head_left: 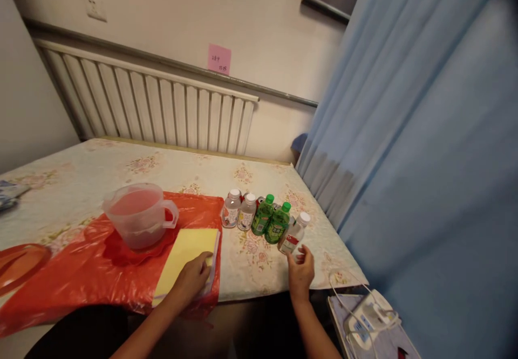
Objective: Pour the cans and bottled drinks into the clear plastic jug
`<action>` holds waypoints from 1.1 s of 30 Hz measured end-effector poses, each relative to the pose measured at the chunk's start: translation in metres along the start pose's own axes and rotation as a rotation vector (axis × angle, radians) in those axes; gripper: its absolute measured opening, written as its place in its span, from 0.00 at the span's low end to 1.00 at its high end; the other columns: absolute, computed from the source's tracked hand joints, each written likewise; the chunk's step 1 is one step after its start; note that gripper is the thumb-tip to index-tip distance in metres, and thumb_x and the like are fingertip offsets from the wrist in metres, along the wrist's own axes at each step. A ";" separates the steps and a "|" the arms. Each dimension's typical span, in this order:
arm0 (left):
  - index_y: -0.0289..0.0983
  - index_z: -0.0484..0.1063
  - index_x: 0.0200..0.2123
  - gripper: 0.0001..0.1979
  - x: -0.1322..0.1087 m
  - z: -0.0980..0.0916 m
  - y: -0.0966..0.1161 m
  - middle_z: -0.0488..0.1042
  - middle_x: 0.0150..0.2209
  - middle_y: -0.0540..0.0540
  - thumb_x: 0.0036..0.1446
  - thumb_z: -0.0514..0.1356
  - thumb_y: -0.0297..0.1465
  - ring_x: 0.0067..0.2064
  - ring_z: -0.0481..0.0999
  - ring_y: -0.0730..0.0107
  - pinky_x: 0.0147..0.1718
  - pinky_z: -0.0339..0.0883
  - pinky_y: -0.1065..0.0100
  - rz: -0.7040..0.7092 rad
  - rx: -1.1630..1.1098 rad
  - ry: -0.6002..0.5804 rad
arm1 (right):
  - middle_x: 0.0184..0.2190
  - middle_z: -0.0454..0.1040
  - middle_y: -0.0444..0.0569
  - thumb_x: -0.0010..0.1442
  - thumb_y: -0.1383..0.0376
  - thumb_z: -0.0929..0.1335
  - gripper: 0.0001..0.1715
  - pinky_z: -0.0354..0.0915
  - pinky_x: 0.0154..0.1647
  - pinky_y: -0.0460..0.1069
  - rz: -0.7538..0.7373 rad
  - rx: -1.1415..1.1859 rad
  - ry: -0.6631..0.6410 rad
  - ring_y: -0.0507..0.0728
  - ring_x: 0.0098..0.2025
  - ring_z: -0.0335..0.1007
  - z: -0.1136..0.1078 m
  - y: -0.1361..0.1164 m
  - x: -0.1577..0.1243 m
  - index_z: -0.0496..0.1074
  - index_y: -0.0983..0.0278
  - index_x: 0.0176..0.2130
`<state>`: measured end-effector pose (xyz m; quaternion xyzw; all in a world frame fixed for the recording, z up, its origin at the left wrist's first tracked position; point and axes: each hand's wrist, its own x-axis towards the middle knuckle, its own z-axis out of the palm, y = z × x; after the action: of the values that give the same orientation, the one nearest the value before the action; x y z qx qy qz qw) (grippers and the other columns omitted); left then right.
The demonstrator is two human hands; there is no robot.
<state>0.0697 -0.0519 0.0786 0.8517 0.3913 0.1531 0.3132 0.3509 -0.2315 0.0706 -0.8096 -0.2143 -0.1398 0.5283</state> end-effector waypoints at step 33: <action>0.39 0.67 0.56 0.20 -0.012 -0.079 0.131 0.71 0.49 0.40 0.60 0.56 0.29 0.52 0.69 0.56 0.52 0.65 0.55 0.520 -0.024 0.176 | 0.47 0.71 0.53 0.43 0.70 0.73 0.37 0.67 0.53 0.56 -0.472 0.263 -0.720 0.62 0.50 0.68 0.028 -0.086 -0.055 0.65 0.63 0.53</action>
<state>0.0966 -0.0936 0.2240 0.9032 0.1833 0.3065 0.2380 0.2612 -0.1869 0.1029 -0.6617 -0.5791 0.0626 0.4720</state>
